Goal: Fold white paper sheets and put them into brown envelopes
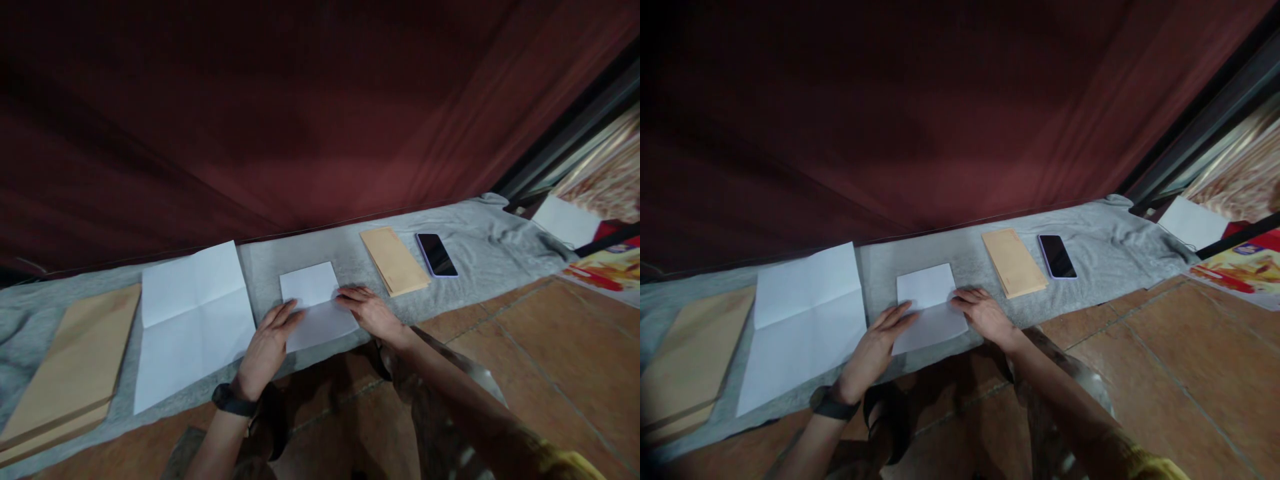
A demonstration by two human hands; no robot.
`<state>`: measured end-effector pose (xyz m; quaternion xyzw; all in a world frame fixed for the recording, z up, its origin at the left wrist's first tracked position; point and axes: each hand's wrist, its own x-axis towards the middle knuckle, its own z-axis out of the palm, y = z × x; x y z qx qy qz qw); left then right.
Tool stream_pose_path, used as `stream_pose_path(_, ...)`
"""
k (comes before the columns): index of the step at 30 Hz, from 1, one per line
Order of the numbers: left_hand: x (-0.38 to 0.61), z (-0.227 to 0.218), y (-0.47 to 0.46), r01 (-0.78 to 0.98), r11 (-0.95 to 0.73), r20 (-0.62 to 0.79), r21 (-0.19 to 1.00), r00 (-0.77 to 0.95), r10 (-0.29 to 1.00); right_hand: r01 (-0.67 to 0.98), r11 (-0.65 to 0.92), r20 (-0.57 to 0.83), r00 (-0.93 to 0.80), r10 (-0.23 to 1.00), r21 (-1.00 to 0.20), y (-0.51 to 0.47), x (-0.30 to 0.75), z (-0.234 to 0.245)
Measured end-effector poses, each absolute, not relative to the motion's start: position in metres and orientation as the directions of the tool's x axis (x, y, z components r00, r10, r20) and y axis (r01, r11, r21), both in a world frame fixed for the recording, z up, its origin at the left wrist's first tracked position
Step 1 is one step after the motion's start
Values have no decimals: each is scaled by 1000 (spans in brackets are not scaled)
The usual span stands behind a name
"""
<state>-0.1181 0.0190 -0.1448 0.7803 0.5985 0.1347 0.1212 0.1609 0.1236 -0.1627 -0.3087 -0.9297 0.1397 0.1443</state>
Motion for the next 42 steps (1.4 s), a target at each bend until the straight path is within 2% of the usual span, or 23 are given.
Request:
stream_pose_path(4, -114, -147, 19, 914, -256, 36, 316, 258, 966, 530, 761, 177, -765, 619, -374, 122, 161, -161)
stream_pose_path(9, -109, -153, 16, 916, -282, 24, 286, 287, 958, 474, 786, 96, -830, 549, -396, 116, 160, -157)
stream_pose_path(14, -110, -155, 17, 891, -325, 16, 317, 337, 941, 457, 801, 49, -857, 513, -386, 114, 160, -157)
stream_pose_path(42, -130, -163, 13, 858, -295, 32, 420, 311, 950, 494, 758, 109, -804, 585, -426, 120, 167, -163)
